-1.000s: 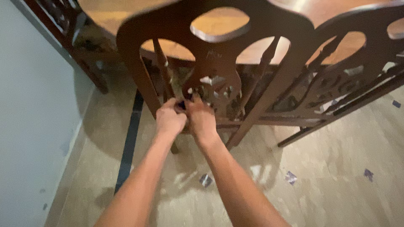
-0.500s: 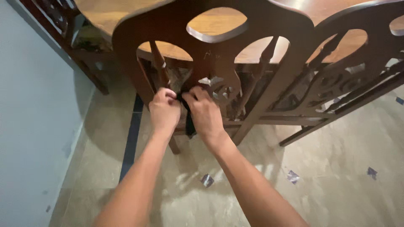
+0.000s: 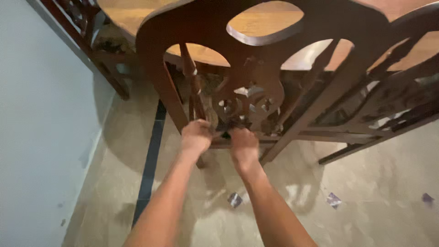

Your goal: The person cleans dining chairs and a table by wiping down the chair backs, frames, and the table edge with a cloth.

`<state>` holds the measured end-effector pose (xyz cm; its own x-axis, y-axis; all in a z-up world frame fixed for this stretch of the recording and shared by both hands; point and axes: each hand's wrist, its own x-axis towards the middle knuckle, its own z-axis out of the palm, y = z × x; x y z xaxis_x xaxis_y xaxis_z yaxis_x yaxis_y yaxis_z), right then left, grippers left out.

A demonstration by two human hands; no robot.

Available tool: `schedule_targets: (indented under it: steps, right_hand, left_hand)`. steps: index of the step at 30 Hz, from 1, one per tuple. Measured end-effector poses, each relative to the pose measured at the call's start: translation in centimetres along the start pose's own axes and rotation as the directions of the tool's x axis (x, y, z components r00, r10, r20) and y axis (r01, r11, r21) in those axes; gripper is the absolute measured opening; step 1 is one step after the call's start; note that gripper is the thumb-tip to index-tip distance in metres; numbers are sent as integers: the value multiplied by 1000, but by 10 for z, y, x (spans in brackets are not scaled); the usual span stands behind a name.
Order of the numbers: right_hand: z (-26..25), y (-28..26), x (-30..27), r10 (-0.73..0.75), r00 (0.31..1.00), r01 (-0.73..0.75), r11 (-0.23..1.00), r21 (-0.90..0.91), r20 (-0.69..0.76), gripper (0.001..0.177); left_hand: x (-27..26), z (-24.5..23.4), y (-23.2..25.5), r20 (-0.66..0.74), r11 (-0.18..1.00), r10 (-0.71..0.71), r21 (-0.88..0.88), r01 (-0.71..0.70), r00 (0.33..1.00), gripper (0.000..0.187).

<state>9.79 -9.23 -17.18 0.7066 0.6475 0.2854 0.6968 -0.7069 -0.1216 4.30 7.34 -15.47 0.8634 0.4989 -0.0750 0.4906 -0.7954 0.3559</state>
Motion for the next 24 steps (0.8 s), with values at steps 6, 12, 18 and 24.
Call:
schedule_targets:
  steps: [6,12,18,24]
  right_hand:
    - [32,6,-23,79,994,-83,995,57,79,16]
    - [14,-37,-20,-84,986,103,986,133,-143,37]
    - [40,-56,13,115,992,-115,993,-3,56,46]
    - [35,-64,46,183,933,-211,976,59,311,23]
  left_hand:
    - [-19,5,-15,150,884,-233,-378,273,961,32]
    - [-22,29,-52,-19,938,-108,-334,96,994,28]
    - [-22,47,-64,86,925,-122,-352,145,989,30]
    - [-7,78,-88,-9,992,-32,-125,31,999,21]
